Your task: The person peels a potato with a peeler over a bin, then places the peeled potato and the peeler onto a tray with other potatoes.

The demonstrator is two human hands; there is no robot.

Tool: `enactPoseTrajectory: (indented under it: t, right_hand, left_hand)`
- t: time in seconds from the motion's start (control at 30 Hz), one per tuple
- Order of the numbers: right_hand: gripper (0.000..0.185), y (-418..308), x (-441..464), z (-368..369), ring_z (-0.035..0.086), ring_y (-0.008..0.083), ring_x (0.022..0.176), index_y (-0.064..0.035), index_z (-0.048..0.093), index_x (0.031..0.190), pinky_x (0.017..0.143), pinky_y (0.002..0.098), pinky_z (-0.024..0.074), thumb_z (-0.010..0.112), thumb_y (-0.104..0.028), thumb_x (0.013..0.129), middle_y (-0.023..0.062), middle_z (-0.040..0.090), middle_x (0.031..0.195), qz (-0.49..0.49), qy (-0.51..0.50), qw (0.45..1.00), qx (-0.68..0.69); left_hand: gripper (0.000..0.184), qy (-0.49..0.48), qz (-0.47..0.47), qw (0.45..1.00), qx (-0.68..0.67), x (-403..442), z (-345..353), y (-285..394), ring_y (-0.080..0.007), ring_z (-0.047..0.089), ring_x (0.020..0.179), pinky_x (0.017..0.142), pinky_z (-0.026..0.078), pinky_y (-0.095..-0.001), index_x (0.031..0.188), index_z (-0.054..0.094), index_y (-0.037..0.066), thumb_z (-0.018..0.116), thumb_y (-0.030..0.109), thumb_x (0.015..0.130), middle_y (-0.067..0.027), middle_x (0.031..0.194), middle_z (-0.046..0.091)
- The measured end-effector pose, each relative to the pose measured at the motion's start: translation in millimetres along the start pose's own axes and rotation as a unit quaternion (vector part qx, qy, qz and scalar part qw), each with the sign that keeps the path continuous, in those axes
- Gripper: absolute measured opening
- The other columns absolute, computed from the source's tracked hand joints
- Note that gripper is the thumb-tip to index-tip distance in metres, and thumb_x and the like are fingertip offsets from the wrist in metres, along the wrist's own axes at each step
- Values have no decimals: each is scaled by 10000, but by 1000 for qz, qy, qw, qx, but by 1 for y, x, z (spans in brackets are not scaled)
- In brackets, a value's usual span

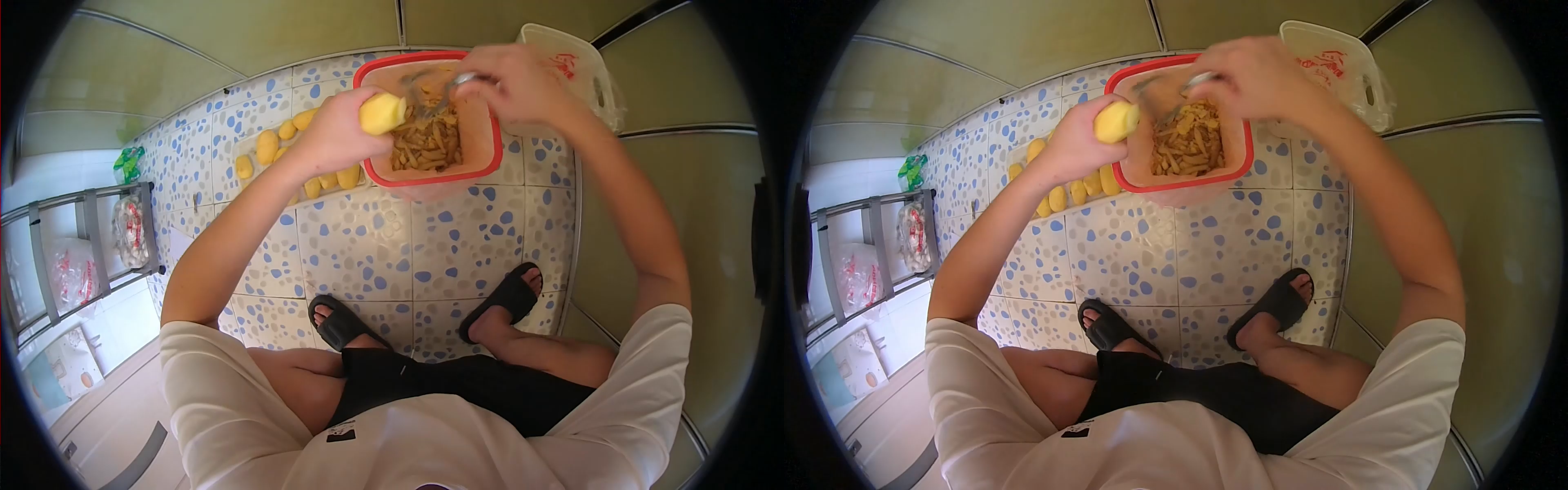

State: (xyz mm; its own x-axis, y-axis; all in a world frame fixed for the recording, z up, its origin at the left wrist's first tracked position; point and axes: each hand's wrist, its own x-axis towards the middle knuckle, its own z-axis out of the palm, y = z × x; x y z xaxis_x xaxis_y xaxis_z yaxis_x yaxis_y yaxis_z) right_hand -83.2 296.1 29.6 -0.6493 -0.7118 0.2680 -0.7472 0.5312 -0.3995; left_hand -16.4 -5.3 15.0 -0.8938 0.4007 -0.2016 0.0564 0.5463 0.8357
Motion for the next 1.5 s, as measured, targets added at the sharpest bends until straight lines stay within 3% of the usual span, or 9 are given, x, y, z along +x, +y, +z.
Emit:
enactPoseTrajectory:
  t: [0.17, 0.27, 0.37, 0.47, 0.67, 1.07, 1.17, 1.27, 1.5]
  right_hand:
    - [276, 21, -20, -12, 689, 293, 732, -90, 749, 1025, 668, 397, 538, 742, -352, 939, 83, 738, 890, 109, 10, 992, 67]
    - [279, 14, -13, -4, 699, 271, 741, -84, 747, 1037, 681, 372, 544, 745, -347, 947, 76, 741, 891, 71, 24, 997, 22]
    - [233, 8, -12, -4, 685, 215, 760, -33, 715, 1079, 674, 347, 527, 749, -229, 957, 92, 705, 881, 107, 19, 990, 89]
    - [222, 8, -14, -4, 668, 225, 744, -25, 707, 1076, 666, 344, 523, 755, -201, 950, 105, 690, 868, 64, 23, 994, 85]
    - [266, -22, -6, -2, 686, 281, 745, -106, 747, 1039, 654, 379, 526, 779, -339, 916, 72, 716, 850, 16, 1, 997, 77]
    - [266, -50, 6, 5, 714, 279, 815, -192, 777, 1058, 661, 413, 533, 762, -411, 906, 44, 733, 843, -29, -49, 998, -6]
    - [261, -28, 2, -5, 705, 285, 798, -163, 772, 1060, 667, 409, 530, 751, -382, 921, 49, 734, 867, -27, -2, 998, -54]
    - [265, 11, -11, -19, 694, 287, 771, -130, 763, 1058, 674, 405, 528, 742, -360, 929, 58, 731, 895, 102, -40, 994, -22]
    - [269, -13, -11, -5, 700, 286, 776, -116, 748, 1080, 685, 408, 540, 764, -326, 912, 76, 742, 941, 18, -37, 998, 45]
  left_hand:
    - [390, -53, 21, 984, -170, -9, -4, -4, -159, 664, 981, 886, 532, -308, 1214, 625, 69, 733, 49, 840, -53, 1055, 703]
    - [331, -22, 16, 969, -246, -3, 2, -4, -160, 669, 919, 761, 539, -288, 1276, 586, 85, 630, 217, 976, -48, 1003, 686]
    - [431, -109, -108, 871, -468, -1, -13, 0, -176, 670, 829, 601, 500, -280, 1309, 567, 91, 462, 428, 1062, -48, 977, 664]
    - [558, -98, -97, 882, -451, -5, -7, 4, -180, 656, 753, 503, 440, -279, 1352, 564, 81, 324, 516, 1097, -47, 981, 651]
    - [516, -47, -173, 883, -435, -5, 2, 4, -120, 634, 718, 487, 398, -242, 1454, 546, 119, 327, 453, 1129, -37, 991, 662]
    - [421, 60, -205, 917, -337, -6, 22, 18, -60, 551, 596, 421, 288, -204, 1385, 615, 138, 377, 340, 1102, -12, 896, 677]
    - [425, 32, -237, 927, -290, -10, 9, 20, -80, 571, 631, 455, 336, -213, 1379, 616, 136, 383, 356, 1099, -17, 893, 660]
    - [437, -38, -173, 918, -354, -15, -1, 2, -94, 592, 678, 491, 373, -227, 1367, 619, 130, 402, 402, 1102, -25, 888, 645]
    - [525, 1, -131, 926, -353, -4, 0, 13, -128, 640, 961, 778, 507, -272, 1446, 583, 114, 473, 480, 1085, -63, 1028, 696]
